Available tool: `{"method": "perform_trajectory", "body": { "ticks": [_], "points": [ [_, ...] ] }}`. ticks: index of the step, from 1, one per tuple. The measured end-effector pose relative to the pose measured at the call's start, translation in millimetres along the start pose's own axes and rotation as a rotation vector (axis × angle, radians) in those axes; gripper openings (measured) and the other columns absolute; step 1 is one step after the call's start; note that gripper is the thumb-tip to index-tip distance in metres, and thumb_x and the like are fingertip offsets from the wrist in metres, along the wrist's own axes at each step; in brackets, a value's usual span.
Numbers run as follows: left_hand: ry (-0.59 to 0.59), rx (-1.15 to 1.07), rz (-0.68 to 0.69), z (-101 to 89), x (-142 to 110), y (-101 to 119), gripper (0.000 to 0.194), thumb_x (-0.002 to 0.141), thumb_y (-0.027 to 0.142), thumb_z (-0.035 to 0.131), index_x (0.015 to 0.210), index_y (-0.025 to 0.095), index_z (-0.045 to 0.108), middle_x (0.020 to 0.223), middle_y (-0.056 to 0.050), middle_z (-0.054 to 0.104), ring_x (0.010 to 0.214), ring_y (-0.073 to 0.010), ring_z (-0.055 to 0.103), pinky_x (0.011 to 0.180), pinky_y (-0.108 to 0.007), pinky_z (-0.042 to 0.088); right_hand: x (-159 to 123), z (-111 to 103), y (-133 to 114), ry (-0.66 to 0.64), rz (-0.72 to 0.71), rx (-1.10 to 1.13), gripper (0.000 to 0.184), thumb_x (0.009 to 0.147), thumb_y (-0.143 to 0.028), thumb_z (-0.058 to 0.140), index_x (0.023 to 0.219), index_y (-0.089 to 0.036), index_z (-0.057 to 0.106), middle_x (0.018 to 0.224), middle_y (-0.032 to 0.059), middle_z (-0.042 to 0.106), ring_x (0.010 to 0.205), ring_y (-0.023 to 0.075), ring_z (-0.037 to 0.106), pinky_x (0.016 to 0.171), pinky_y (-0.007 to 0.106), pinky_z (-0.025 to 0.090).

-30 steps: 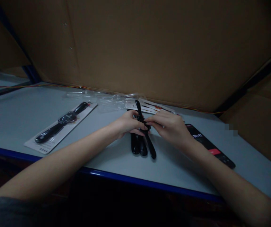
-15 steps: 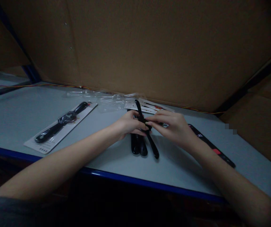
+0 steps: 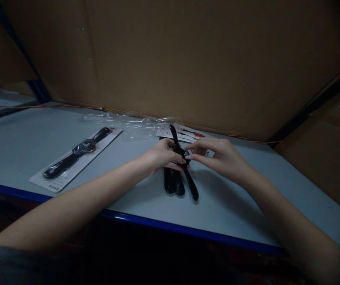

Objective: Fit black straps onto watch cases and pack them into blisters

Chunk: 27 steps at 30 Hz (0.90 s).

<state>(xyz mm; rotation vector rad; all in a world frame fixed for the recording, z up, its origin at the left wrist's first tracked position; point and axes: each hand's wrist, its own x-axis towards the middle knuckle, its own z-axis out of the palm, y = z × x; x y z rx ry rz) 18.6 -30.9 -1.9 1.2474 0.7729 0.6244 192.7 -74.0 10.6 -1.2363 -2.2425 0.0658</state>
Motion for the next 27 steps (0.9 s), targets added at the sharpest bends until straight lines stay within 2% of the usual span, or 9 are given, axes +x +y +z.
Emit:
{"method": "perform_trajectory", "body": {
  "ticks": [6,10,13,15,17,19,21,23,27],
  "points": [
    [-0.004,0.006,-0.015,3.4,-3.6,2.3,0.037,0.066,-0.01,0.059,0.095,0.01,0.045,0.073,-0.005,0.063,0.064,-0.0167,0.067,0.061,-0.03,0.055,1.0,12.1,-0.2,0.021,0.007,-0.128,0.033,0.084,-0.033,0.052,0.055,-0.017,0.05,0.054,-0.0005,0.05,0.055,0.0115,0.045,0.054,0.026,0.03],
    [0.031,0.018,0.006,3.0,-3.7,3.5,0.039,0.066,-0.009,0.06,0.097,0.01,0.045,0.074,-0.005,0.063,0.063,-0.0165,0.067,0.061,-0.031,0.055,-0.2,12.1,-3.9,-0.044,0.106,0.041,0.047,0.091,-0.037,0.039,0.05,-0.017,0.051,0.047,-0.0014,0.047,0.049,0.0102,0.045,0.051,0.025,0.03],
    [0.043,0.009,0.015,1.0,-2.1,3.0,0.041,0.066,-0.009,0.06,0.099,0.01,0.044,0.075,-0.005,0.063,0.063,-0.0167,0.067,0.061,-0.031,0.055,-0.7,5.0,-4.4,0.012,0.141,0.09,0.034,0.088,-0.038,0.044,0.066,-0.017,0.06,0.053,-0.0015,0.05,0.051,0.0108,0.047,0.051,0.025,0.033],
    [0.021,0.006,0.019,-0.4,-0.8,2.1,0.04,0.066,-0.007,0.061,0.099,0.009,0.045,0.074,-0.005,0.063,0.063,-0.017,0.067,0.062,-0.032,0.055,-0.5,0.3,-1.7,0.036,0.067,0.051,0.019,0.083,-0.034,0.053,0.089,-0.018,0.062,0.064,-0.0007,0.055,0.058,0.0123,0.05,0.055,0.025,0.035],
    [-0.003,0.017,0.024,-1.1,0.1,1.0,0.04,0.065,-0.006,0.063,0.098,0.009,0.046,0.073,-0.005,0.063,0.064,-0.0171,0.067,0.062,-0.032,0.055,-0.2,-2.2,2.8,0.011,-0.046,-0.022,0.023,0.081,-0.03,0.057,0.102,-0.021,0.06,0.073,0.0008,0.058,0.067,0.0143,0.053,0.062,0.027,0.037],
    [0.002,0.038,0.021,-0.5,0.2,0.2,0.043,0.062,-0.005,0.066,0.097,0.009,0.046,0.073,-0.004,0.062,0.063,-0.0167,0.066,0.06,-0.031,0.055,0.3,-1.7,7.1,-0.022,-0.125,-0.107,0.02,0.081,-0.029,0.057,0.099,-0.023,0.061,0.075,0.0013,0.059,0.073,0.0156,0.053,0.068,0.029,0.037],
    [0.024,0.061,0.012,1.2,-0.5,0.1,0.045,0.06,-0.006,0.067,0.096,0.01,0.045,0.073,-0.003,0.062,0.062,-0.0162,0.066,0.059,-0.031,0.054,0.8,0.9,8.9,-0.009,-0.127,-0.185,0.012,0.081,-0.031,0.058,0.087,-0.021,0.061,0.071,0.0007,0.057,0.07,0.0154,0.052,0.067,0.03,0.034],
    [0.043,0.079,0.001,3.1,-1.4,0.5,0.044,0.06,-0.007,0.066,0.095,0.011,0.045,0.073,-0.003,0.061,0.063,-0.0161,0.066,0.058,-0.03,0.054,1.3,3.6,7.0,0.001,-0.114,-0.213,0.014,0.081,-0.032,0.057,0.074,-0.019,0.058,0.065,0.0,0.055,0.065,0.0143,0.049,0.064,0.029,0.032],
    [0.05,0.086,0.0,4.7,-2.6,1.6,0.042,0.064,-0.007,0.063,0.095,0.012,0.043,0.074,-0.003,0.062,0.063,-0.0163,0.066,0.058,-0.03,0.054,1.0,3.9,-4.1,-0.067,-0.144,-0.052,0.025,0.087,-0.028,0.047,0.066,-0.018,0.056,0.062,0.0005,0.055,0.064,0.0136,0.05,0.062,0.028,0.033]
  ]
}}
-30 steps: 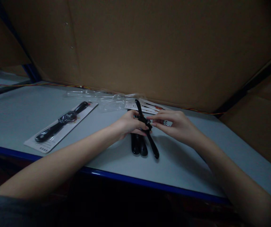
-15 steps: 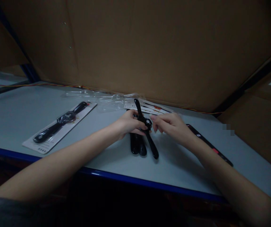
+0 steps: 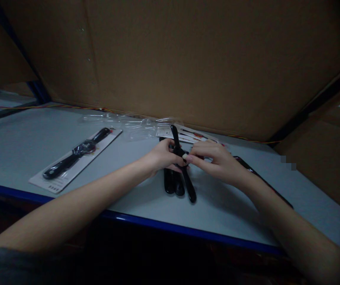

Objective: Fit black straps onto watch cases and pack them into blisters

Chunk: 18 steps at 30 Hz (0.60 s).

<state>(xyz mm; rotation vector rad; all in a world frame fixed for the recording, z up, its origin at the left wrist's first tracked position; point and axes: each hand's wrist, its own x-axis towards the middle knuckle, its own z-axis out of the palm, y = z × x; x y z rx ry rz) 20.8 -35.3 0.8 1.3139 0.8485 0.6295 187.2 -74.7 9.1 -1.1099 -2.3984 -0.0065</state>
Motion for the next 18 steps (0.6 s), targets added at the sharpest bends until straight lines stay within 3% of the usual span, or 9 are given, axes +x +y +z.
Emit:
{"method": "perform_trajectory", "body": {
  "ticks": [3,7,12,18],
  "points": [
    [-0.006,-0.007,0.005,-0.9,0.2,-0.1,0.041,0.065,-0.007,0.062,0.096,0.012,0.043,0.074,-0.003,0.062,0.062,-0.0162,0.066,0.059,-0.03,0.054,-0.7,-3.6,-5.4,0.029,0.051,0.083,0.02,0.088,-0.024,0.044,0.077,-0.019,0.061,0.069,0.0018,0.061,0.066,0.0141,0.054,0.064,0.028,0.036],
    [-0.012,-0.023,0.0,-2.2,1.2,-1.4,0.042,0.063,-0.007,0.063,0.095,0.012,0.044,0.072,-0.002,0.061,0.061,-0.0168,0.066,0.058,-0.03,0.054,-2.8,-5.0,-1.0,0.037,0.056,0.004,0.019,0.083,-0.017,0.048,0.093,-0.022,0.063,0.08,0.0018,0.066,0.073,0.0149,0.057,0.069,0.029,0.036],
    [-0.002,-0.03,0.004,-1.9,2.1,-1.7,0.045,0.061,-0.008,0.065,0.095,0.012,0.043,0.072,-0.001,0.061,0.061,-0.0165,0.066,0.058,-0.031,0.054,-4.0,-4.2,5.9,0.023,0.031,-0.187,0.012,0.079,-0.018,0.051,0.082,-0.021,0.062,0.072,-0.0001,0.064,0.071,0.015,0.057,0.068,0.031,0.031],
    [0.026,-0.027,0.016,-1.7,1.9,-1.1,0.049,0.061,-0.009,0.065,0.099,0.011,0.043,0.074,-0.002,0.062,0.061,-0.0156,0.065,0.058,-0.031,0.054,-4.1,-3.3,0.3,-0.013,0.045,-0.137,0.01,0.076,-0.015,0.052,0.076,-0.02,0.061,0.066,-0.0017,0.062,0.064,0.0133,0.054,0.068,0.031,0.031]
  ]
}}
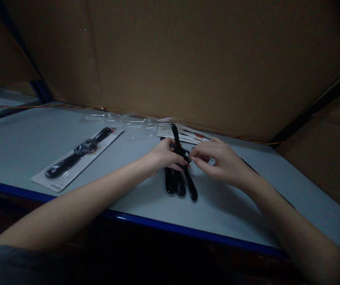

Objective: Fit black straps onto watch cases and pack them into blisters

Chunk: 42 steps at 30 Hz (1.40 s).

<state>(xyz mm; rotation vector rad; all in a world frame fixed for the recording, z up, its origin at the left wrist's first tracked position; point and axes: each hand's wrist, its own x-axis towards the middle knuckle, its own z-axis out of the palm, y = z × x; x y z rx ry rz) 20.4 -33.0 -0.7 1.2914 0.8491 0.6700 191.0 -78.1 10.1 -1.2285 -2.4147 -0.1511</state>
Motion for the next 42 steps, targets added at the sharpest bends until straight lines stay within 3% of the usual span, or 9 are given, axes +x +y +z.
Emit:
{"method": "perform_trajectory", "body": {
  "ticks": [4,9,17,22,27,34,42],
  "points": [
    [0.002,-0.007,0.012,-0.7,0.8,-1.4,0.048,0.06,-0.009,0.065,0.098,0.011,0.043,0.073,-0.001,0.061,0.061,-0.0153,0.065,0.059,-0.032,0.054,0.3,1.2,-1.1,0.019,-0.012,0.074,0.018,0.079,-0.015,0.05,0.087,-0.023,0.064,0.079,-0.0006,0.068,0.069,0.0141,0.057,0.07,0.031,0.033],
    [-0.003,-0.009,-0.002,-1.5,2.4,-1.3,0.051,0.06,-0.007,0.067,0.1,0.011,0.042,0.072,-0.001,0.061,0.061,-0.0162,0.066,0.06,-0.032,0.054,0.2,0.9,0.7,0.031,0.01,-0.05,0.023,0.078,-0.011,0.046,0.089,-0.023,0.062,0.08,0.0,0.068,0.076,0.0164,0.06,0.068,0.032,0.031],
    [0.0,-0.018,-0.005,-1.8,2.7,-0.5,0.05,0.062,-0.009,0.064,0.102,0.011,0.041,0.071,-0.001,0.061,0.06,-0.0165,0.066,0.059,-0.031,0.054,-1.0,1.9,-1.5,0.018,0.078,-0.152,0.018,0.078,-0.013,0.046,0.088,-0.019,0.06,0.061,-0.0008,0.059,0.055,0.0142,0.049,0.069,0.032,0.033],
    [0.023,-0.019,0.012,-1.4,1.0,0.4,0.048,0.062,-0.009,0.064,0.099,0.011,0.043,0.074,-0.002,0.061,0.061,-0.0154,0.065,0.058,-0.03,0.054,-0.4,3.6,-4.7,-0.01,0.037,-0.022,0.023,0.077,-0.012,0.047,0.089,-0.023,0.064,0.058,-0.0032,0.059,0.055,0.013,0.047,0.067,0.03,0.033],
    [-0.005,0.018,0.003,-1.2,2.3,-0.3,0.051,0.059,-0.007,0.068,0.1,0.011,0.042,0.074,-0.002,0.061,0.063,-0.0155,0.065,0.06,-0.031,0.054,-0.3,2.8,-2.2,0.012,0.059,-0.079,0.028,0.078,-0.011,0.045,0.097,-0.022,0.061,0.069,-0.0014,0.064,0.058,0.0132,0.051,0.071,0.032,0.032],
    [0.015,0.026,0.004,-0.7,2.4,-0.4,0.05,0.06,-0.008,0.066,0.1,0.01,0.043,0.072,-0.001,0.06,0.062,-0.0148,0.065,0.06,-0.03,0.054,-0.7,3.6,-4.2,-0.006,0.091,-0.106,0.015,0.08,-0.017,0.047,0.085,-0.019,0.061,0.054,-0.0025,0.054,0.052,0.0129,0.042,0.07,0.031,0.033],
    [0.02,0.009,0.008,-0.1,1.1,0.4,0.049,0.06,-0.009,0.065,0.099,0.011,0.042,0.072,-0.001,0.061,0.06,-0.0147,0.064,0.058,-0.03,0.054,0.4,3.9,-5.8,0.0,0.052,-0.06,0.024,0.079,-0.013,0.046,0.094,-0.022,0.063,0.058,-0.0028,0.057,0.054,0.0122,0.045,0.07,0.029,0.031]
  ]
}}
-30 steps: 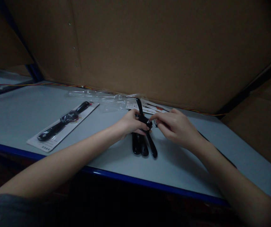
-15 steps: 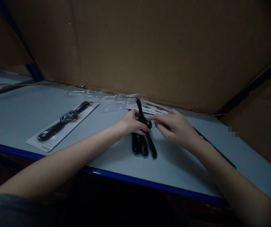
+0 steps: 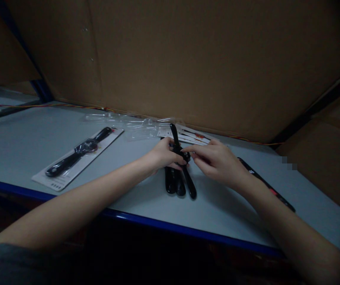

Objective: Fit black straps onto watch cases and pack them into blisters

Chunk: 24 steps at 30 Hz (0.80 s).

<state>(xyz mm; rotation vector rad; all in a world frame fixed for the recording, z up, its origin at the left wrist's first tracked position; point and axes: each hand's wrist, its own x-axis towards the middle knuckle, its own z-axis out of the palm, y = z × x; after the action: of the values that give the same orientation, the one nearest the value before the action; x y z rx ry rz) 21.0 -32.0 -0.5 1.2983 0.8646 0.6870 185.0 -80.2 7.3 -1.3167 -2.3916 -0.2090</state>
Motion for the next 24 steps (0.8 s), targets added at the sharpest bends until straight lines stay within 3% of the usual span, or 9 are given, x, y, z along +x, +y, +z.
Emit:
{"method": "perform_trajectory", "body": {
  "ticks": [6,15,19,24],
  "points": [
    [-0.013,-0.005,0.003,-0.9,1.9,-2.9,0.049,0.06,-0.01,0.065,0.098,0.011,0.042,0.071,0.0,0.06,0.061,-0.0155,0.065,0.058,-0.032,0.054,-1.1,-0.5,1.4,0.028,0.068,-0.111,0.019,0.079,-0.015,0.045,0.089,-0.019,0.06,0.057,-0.0017,0.056,0.053,0.0132,0.044,0.069,0.03,0.032],
    [0.006,-0.028,0.001,-0.1,-0.2,0.3,0.048,0.062,-0.012,0.062,0.098,0.012,0.041,0.072,-0.001,0.061,0.057,-0.0131,0.063,0.057,-0.029,0.053,-1.4,3.5,-3.0,-0.002,0.042,0.023,0.02,0.081,-0.017,0.044,0.091,-0.021,0.062,0.056,-0.002,0.055,0.056,0.0137,0.044,0.065,0.028,0.031],
    [-0.012,-0.006,-0.001,-0.5,-0.3,-0.3,0.048,0.063,-0.011,0.063,0.099,0.012,0.041,0.074,-0.002,0.062,0.061,-0.0145,0.065,0.058,-0.029,0.054,-0.5,1.7,-1.6,0.009,0.043,-0.052,0.019,0.08,-0.015,0.045,0.089,-0.02,0.06,0.06,-0.0017,0.058,0.055,0.0131,0.046,0.071,0.03,0.032],
    [-0.001,0.011,0.006,-0.5,0.7,-0.3,0.047,0.064,-0.01,0.063,0.099,0.011,0.042,0.074,-0.002,0.061,0.063,-0.0148,0.065,0.059,-0.029,0.054,0.1,1.3,-2.4,0.017,0.095,-0.138,0.015,0.082,-0.02,0.045,0.089,-0.017,0.057,0.053,-0.003,0.052,0.051,0.0127,0.043,0.069,0.031,0.033]
  ]
}}
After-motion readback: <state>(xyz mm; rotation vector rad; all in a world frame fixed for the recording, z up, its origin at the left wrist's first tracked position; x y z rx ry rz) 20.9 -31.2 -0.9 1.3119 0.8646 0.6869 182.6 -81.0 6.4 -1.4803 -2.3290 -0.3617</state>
